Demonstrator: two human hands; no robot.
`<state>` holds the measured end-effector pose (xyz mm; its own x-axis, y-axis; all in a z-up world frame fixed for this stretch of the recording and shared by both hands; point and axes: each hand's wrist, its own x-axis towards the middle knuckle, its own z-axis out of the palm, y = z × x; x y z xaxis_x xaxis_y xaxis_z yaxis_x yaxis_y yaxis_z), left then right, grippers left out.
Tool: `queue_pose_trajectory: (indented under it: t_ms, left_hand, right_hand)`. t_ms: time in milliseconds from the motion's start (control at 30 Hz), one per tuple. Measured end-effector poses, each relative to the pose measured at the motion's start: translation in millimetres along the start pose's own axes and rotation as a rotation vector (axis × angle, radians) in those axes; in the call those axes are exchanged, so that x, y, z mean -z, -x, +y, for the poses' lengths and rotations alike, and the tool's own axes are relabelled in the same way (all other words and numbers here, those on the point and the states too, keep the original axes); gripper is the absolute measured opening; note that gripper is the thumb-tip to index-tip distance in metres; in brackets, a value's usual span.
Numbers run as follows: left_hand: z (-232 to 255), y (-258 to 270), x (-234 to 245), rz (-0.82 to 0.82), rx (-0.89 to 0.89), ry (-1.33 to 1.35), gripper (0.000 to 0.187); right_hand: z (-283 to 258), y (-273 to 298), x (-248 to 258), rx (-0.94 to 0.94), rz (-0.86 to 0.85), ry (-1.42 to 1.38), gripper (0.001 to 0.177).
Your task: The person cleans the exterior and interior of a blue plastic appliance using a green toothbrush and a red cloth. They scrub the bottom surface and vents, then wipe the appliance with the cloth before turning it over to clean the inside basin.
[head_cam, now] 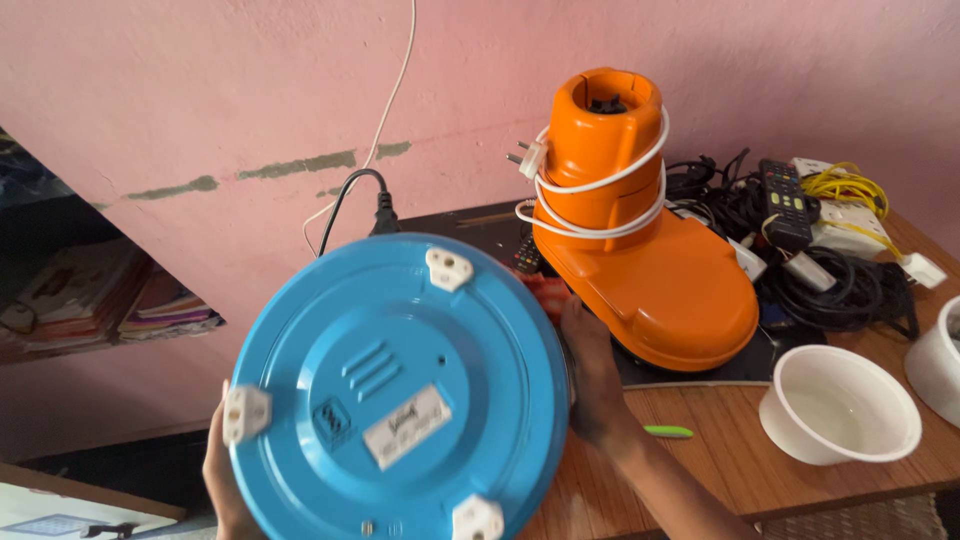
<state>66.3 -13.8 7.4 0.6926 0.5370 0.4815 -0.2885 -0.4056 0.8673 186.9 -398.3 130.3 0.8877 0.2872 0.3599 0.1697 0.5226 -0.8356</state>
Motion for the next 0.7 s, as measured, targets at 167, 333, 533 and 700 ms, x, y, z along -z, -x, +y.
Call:
queue_pose_trajectory:
  t_ms: [167,333,533,700]
  left_hand:
    - [51.9,-23.9,-51.9,-0.047,0.485,0.75,0.041]
    - [92.9,-29.3,-79.4,-0.063,0.584,0.763,0.045]
    - [109.2,-23.0,-90.5,-0.095,0.574,0.763,0.056]
    - [122.4,-28.7,-92.8,-0.106,0.542,0.718,0.056]
  right_hand:
    - [6.9,-12.3,12.2,-0.154,0.031,-0.065,0.064]
    - [11.0,-20.3,15.2,-0.133,0.087,-0.018,0.058]
    - [9.8,-20.8,16.6,-0.297,0.154,-0.062,0.061]
    - [-6.5,-27.7,4.0,-0.252,0.135,-0.05,0.059]
